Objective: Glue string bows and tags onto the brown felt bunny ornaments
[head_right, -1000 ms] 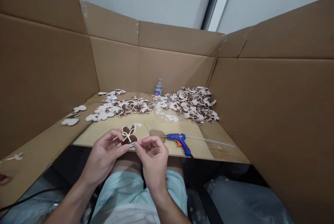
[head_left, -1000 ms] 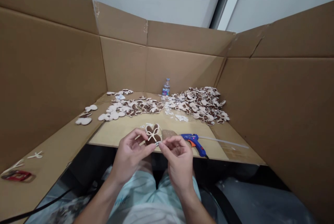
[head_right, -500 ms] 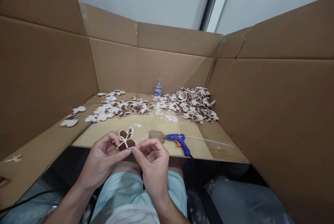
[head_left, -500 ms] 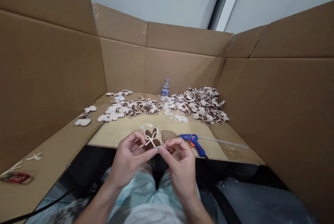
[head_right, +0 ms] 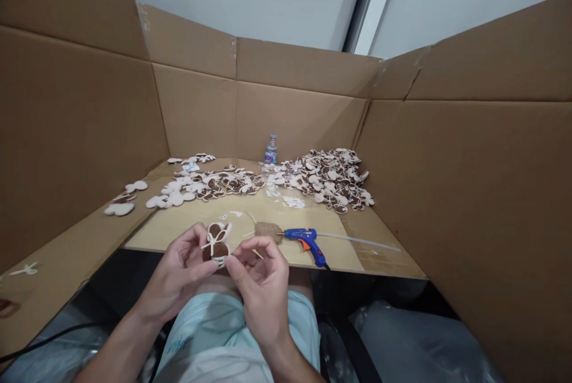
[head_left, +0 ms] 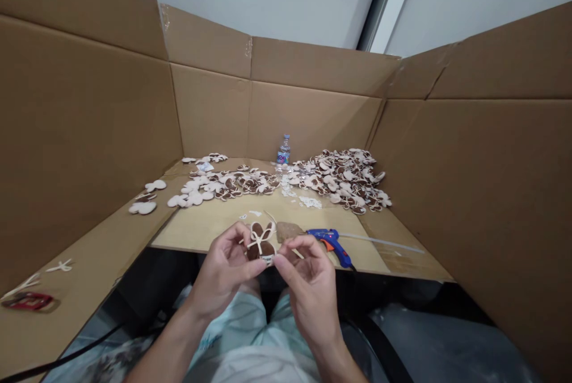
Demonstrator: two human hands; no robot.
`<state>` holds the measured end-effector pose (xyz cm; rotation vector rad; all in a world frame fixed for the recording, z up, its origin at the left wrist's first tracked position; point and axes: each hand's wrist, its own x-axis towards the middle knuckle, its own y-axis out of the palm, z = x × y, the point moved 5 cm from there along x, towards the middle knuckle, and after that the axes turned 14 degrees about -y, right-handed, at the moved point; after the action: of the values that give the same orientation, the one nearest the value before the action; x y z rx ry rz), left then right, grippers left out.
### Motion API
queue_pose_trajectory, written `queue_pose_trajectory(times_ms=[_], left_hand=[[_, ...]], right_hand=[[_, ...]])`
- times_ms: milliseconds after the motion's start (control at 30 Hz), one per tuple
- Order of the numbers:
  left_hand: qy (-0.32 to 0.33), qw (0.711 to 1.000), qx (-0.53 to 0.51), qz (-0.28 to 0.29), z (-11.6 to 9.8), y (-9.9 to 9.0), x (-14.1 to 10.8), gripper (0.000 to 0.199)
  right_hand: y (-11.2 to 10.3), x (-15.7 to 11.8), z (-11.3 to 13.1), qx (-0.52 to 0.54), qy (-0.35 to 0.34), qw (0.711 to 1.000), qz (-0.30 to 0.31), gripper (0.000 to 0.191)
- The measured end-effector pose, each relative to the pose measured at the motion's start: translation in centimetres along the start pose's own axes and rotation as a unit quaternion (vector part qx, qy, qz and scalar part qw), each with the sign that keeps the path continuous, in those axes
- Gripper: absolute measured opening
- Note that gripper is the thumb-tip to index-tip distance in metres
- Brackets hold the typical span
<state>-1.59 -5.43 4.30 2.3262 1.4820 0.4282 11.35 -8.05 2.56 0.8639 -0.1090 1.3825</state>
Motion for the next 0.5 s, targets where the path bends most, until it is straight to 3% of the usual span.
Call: queue_pose_trajectory(times_ms=[233,500], left_hand=[[-0.046,0.998,-0.037,0.013,0.0,0.4,-0.2,0.033],[-0.026,0.999,-0.019,-0.015,0.1,0.1,0.1,0.034]], right_hand=[[0.6,0.0,1.4,-0.004,-0.02,0.999,0.045,0.014],[0.5,0.0,1.4,-0.067,-0.011,0.997,0.041,0.018]])
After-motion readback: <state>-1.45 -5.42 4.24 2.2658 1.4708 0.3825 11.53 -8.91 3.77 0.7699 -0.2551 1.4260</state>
